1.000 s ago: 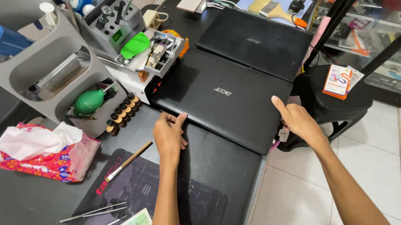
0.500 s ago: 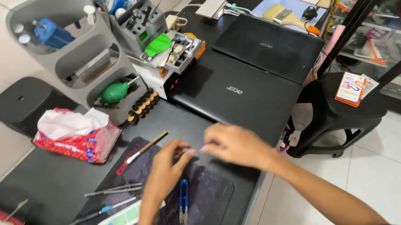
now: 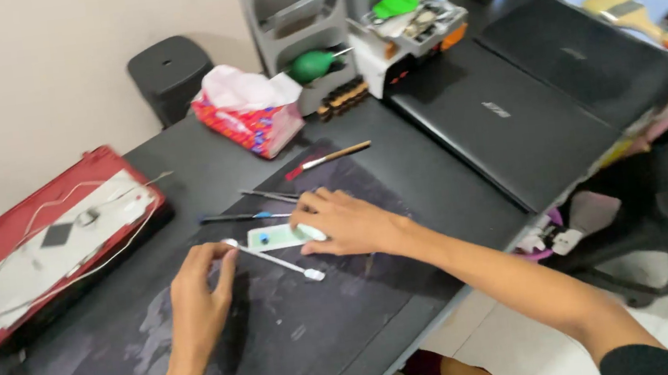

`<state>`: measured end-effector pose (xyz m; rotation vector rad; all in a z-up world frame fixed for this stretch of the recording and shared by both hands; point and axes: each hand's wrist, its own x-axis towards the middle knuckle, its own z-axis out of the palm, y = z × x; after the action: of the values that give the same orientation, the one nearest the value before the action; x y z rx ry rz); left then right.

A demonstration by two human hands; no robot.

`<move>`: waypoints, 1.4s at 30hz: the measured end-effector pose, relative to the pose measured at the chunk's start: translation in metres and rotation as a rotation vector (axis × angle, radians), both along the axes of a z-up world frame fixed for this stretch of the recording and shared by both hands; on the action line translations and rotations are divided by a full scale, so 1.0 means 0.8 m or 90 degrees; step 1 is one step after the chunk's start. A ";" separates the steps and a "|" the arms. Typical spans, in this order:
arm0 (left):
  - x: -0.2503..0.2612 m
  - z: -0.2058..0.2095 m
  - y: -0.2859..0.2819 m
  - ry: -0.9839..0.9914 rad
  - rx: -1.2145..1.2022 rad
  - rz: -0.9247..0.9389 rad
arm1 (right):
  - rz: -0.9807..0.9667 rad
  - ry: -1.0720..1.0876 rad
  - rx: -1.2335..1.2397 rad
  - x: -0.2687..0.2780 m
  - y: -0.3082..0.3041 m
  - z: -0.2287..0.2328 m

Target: The person removes screws from the bottom of a laptop using a screwdriver, then detaches the battery. They flip the laptop over and remove the motherboard. The person applies a liquid to the motherboard and uses a hot air gun to heat a specific area while holding tweezers.

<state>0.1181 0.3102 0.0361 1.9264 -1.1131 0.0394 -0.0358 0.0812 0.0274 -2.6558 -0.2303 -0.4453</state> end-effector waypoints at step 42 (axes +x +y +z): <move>-0.013 -0.025 0.057 -0.229 0.048 0.018 | -0.349 0.055 0.220 0.048 -0.064 -0.008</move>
<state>0.1081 0.3554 0.0157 2.0539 -1.3358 0.3769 0.0029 0.0303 0.0209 -2.3562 0.5641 -0.4829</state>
